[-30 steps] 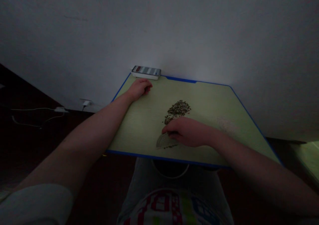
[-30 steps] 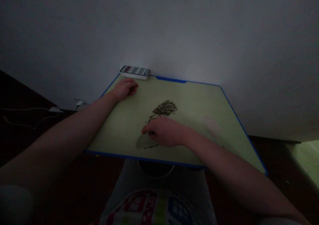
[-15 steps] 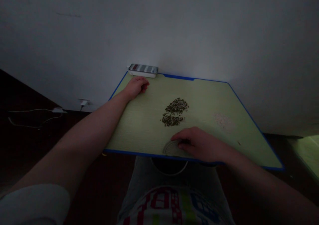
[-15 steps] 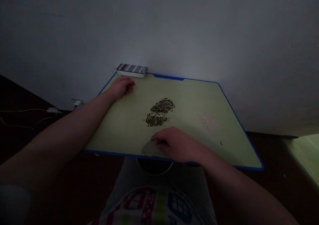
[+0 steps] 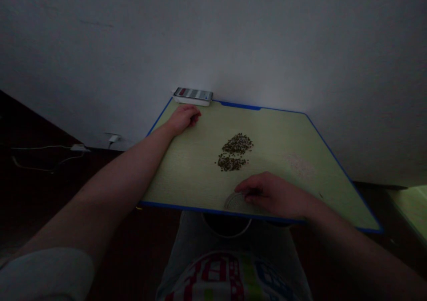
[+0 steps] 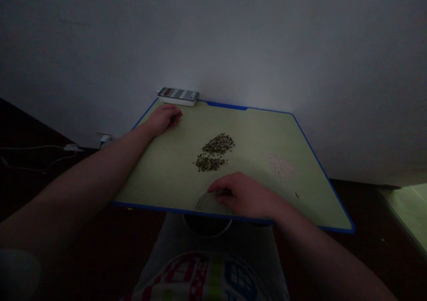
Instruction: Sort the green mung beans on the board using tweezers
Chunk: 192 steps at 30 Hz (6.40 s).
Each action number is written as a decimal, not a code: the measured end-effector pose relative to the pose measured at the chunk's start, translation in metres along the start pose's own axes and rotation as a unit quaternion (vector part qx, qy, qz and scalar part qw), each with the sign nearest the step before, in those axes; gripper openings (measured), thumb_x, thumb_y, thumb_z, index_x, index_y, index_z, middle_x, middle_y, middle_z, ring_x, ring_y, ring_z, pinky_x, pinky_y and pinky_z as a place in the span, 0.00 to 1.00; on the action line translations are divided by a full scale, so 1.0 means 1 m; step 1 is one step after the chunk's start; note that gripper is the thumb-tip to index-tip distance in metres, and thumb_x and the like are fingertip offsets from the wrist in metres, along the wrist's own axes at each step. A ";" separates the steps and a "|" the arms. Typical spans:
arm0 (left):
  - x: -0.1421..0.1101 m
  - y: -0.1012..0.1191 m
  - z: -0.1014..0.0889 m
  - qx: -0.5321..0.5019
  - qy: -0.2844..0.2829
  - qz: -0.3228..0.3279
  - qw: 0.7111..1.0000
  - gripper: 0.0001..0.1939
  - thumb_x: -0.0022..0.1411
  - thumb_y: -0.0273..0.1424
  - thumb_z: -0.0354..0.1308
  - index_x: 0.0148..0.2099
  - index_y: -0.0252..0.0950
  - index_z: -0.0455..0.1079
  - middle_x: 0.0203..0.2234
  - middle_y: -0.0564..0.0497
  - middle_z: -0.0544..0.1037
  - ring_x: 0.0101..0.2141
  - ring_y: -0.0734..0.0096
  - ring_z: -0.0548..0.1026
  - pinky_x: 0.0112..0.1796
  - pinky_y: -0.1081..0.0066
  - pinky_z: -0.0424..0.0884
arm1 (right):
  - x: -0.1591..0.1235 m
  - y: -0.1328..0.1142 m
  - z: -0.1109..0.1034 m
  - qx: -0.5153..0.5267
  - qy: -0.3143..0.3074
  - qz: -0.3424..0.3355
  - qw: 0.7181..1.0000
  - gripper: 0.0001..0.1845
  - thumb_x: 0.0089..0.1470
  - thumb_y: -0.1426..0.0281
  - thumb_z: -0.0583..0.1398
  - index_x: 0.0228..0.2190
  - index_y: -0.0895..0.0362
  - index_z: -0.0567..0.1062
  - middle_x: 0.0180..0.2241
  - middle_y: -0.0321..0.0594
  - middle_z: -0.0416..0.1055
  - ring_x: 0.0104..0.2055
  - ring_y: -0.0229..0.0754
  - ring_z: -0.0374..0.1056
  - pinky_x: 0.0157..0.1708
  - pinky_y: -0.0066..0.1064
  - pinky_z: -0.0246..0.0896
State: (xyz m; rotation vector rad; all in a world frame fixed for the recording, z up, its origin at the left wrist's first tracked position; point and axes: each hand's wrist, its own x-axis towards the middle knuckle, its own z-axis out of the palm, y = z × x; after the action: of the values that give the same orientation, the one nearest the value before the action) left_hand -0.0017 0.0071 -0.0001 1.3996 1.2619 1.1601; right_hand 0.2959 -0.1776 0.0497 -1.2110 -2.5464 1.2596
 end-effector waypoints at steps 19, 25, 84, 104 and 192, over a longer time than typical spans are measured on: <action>-0.004 0.006 0.001 -0.007 0.002 -0.012 1.000 0.06 0.49 0.31 0.54 0.26 0.34 0.67 0.16 0.54 0.67 0.15 0.79 0.63 0.17 0.76 0.56 | -0.009 0.000 0.021 -0.007 0.176 -0.029 0.984 0.16 0.58 0.72 0.54 0.46 0.53 0.76 0.40 0.43 0.77 0.41 0.44 0.72 0.41 0.36 0.66; -0.001 0.003 0.001 -0.011 -0.006 -0.005 1.000 0.08 0.48 0.34 0.55 0.26 0.33 0.67 0.15 0.54 0.67 0.15 0.79 0.63 0.17 0.76 0.56 | -0.043 0.030 0.041 0.088 0.336 0.064 0.936 0.15 0.55 0.64 0.59 0.43 0.53 0.77 0.35 0.43 0.78 0.35 0.44 0.74 0.35 0.35 0.70; -0.013 0.016 0.004 0.087 0.022 -0.032 0.995 0.10 0.46 0.38 0.55 0.25 0.35 0.66 0.15 0.58 0.64 0.17 0.78 0.59 0.20 0.75 0.53 | -0.048 0.054 0.038 0.424 0.390 0.040 0.816 0.19 0.48 0.61 0.65 0.42 0.55 0.74 0.31 0.41 0.78 0.30 0.40 0.70 0.32 0.34 0.65; -0.015 0.018 0.004 0.125 -0.024 -0.031 0.991 0.10 0.43 0.34 0.54 0.29 0.35 0.69 0.15 0.58 0.64 0.18 0.76 0.60 0.21 0.74 0.55 | -0.047 0.051 0.034 0.384 0.367 0.049 0.846 0.19 0.48 0.60 0.64 0.41 0.55 0.75 0.30 0.40 0.77 0.30 0.40 0.70 0.32 0.34 0.65; -0.014 0.009 0.001 0.167 -0.038 -0.026 0.985 0.12 0.46 0.36 0.56 0.33 0.35 0.70 0.15 0.58 0.63 0.18 0.75 0.60 0.22 0.72 0.54 | -0.029 0.022 0.042 -0.271 0.264 0.023 0.925 0.21 0.53 0.79 0.55 0.47 0.61 0.76 0.46 0.53 0.76 0.45 0.49 0.72 0.45 0.40 0.69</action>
State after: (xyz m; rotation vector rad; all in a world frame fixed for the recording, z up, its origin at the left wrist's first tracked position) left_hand 0.0004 -0.0072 0.0078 1.6264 1.4775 0.8785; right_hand 0.3143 -0.2164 0.0149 -1.4466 -2.4953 0.1475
